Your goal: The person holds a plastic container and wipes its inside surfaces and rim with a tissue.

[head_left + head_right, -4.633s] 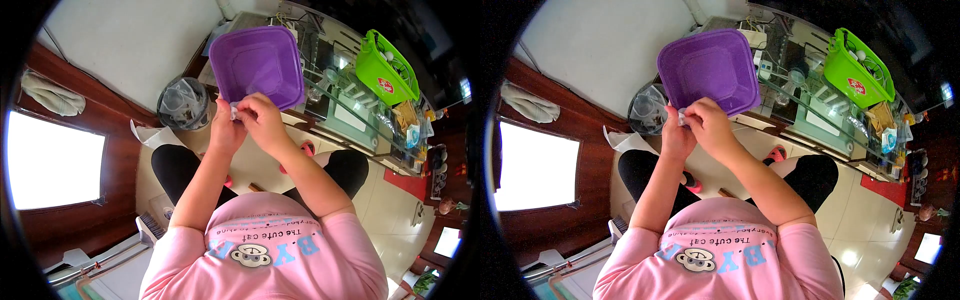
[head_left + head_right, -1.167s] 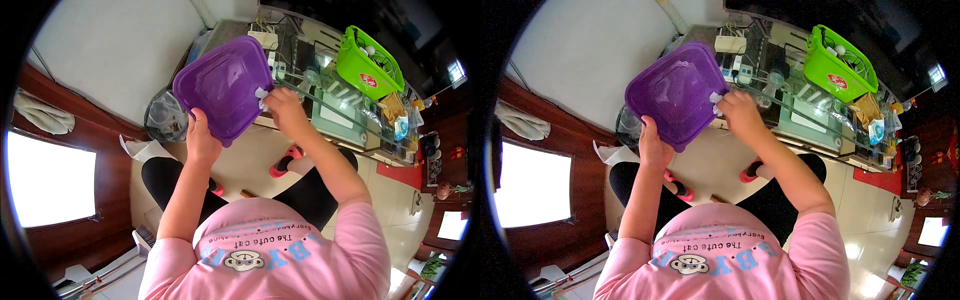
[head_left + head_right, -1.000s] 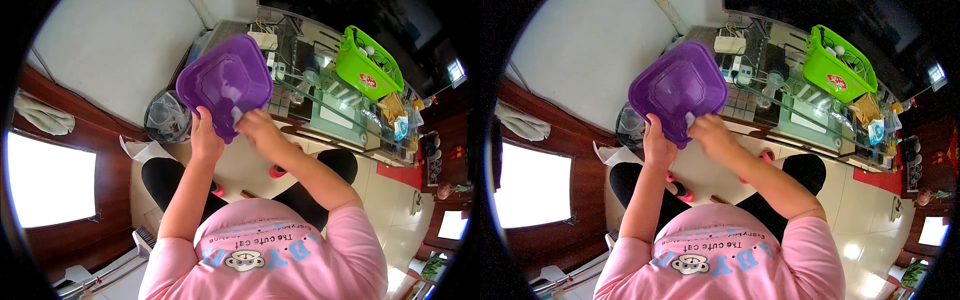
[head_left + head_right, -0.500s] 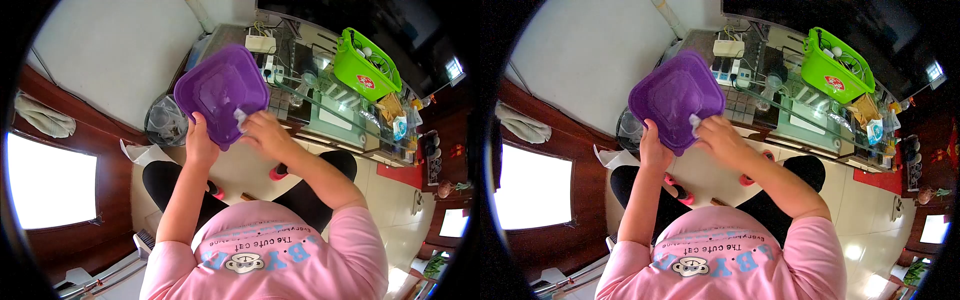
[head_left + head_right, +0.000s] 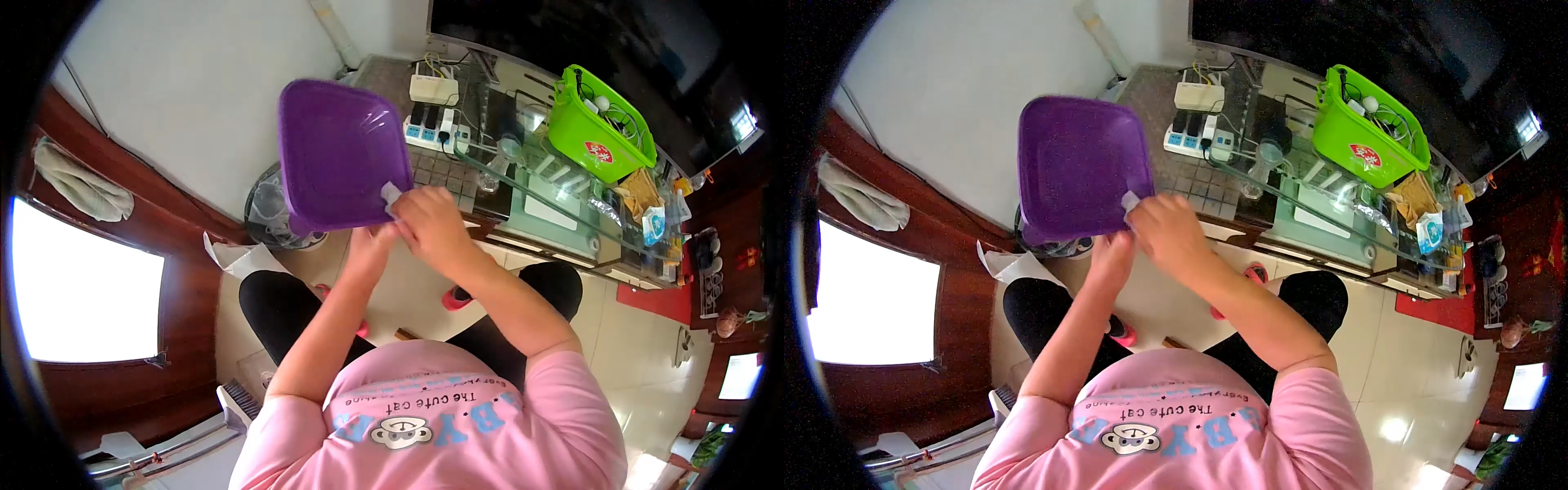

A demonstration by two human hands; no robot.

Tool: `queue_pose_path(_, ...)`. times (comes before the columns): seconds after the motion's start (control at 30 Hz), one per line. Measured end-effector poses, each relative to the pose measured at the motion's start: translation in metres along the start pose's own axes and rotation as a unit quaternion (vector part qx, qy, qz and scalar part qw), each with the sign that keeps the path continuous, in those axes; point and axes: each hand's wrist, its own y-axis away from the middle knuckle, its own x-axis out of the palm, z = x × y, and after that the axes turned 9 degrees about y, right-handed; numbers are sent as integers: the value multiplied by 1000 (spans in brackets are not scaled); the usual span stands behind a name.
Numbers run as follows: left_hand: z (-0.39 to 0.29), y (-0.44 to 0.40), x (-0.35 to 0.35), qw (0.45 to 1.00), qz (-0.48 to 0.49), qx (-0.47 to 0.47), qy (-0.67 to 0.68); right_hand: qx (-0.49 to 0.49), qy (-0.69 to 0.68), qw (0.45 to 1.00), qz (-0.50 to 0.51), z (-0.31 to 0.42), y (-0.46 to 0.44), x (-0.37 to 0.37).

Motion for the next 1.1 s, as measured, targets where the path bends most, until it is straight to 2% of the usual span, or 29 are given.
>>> queue_pose_path(0.07, 11, -10, -5, 961, -120, -22, 247, -4, -25, 1000, 4, 10, 5, 12)
queue_pose_path(0.1, 5, -12, -1, 935, -178, -48, 303, -7, -41, 999, 10, 13, 6, 15)
queue_pose_path(0.23, -8, -10, 6, 932, -199, -21, 301, -50, -38, 997, 52, 2, 7, 8)
queue_pose_path(0.27, -9, -9, 3, 938, -178, -29, 295, -77, -25, 993, 80, -3, 7, 6)
queue_pose_path(0.43, -27, -11, -6, 949, -102, -43, 294, -113, 19, 990, 87, -19, -3, -7)
queue_pose_path(0.53, -37, -9, -5, 954, -121, -60, 270, -118, 52, 987, 98, -33, -11, -11)
queue_pose_path(0.6, -42, -5, -3, 956, -111, -79, 260, -80, 51, 995, 42, -51, -15, -4)
queue_pose_path(0.67, -36, -6, -8, 956, -105, -74, 263, -58, 32, 997, 35, -46, -11, 6)
queue_pose_path(0.73, -26, -11, -13, 956, -94, -67, 269, -60, -56, 994, 75, -30, 0, 13)
queue_pose_path(0.77, -20, -12, -17, 957, -86, -67, 270, -69, -49, 991, 99, -14, 7, 20)
queue_pose_path(0.93, -17, -8, -27, 958, -97, -93, 252, -62, -89, 991, 80, -7, 11, 16)
queue_pose_path(0.97, -12, -8, -33, 993, -65, -68, 68, -78, -68, 990, 97, -13, 10, 13)
queue_pose_path(1.03, -14, -6, -38, 992, -28, -39, -118, -93, -45, 988, 114, -28, 7, 8)
queue_pose_path(1.1, -21, -2, -39, 996, -24, -71, -53, -100, 75, 984, 126, -48, 5, 6)
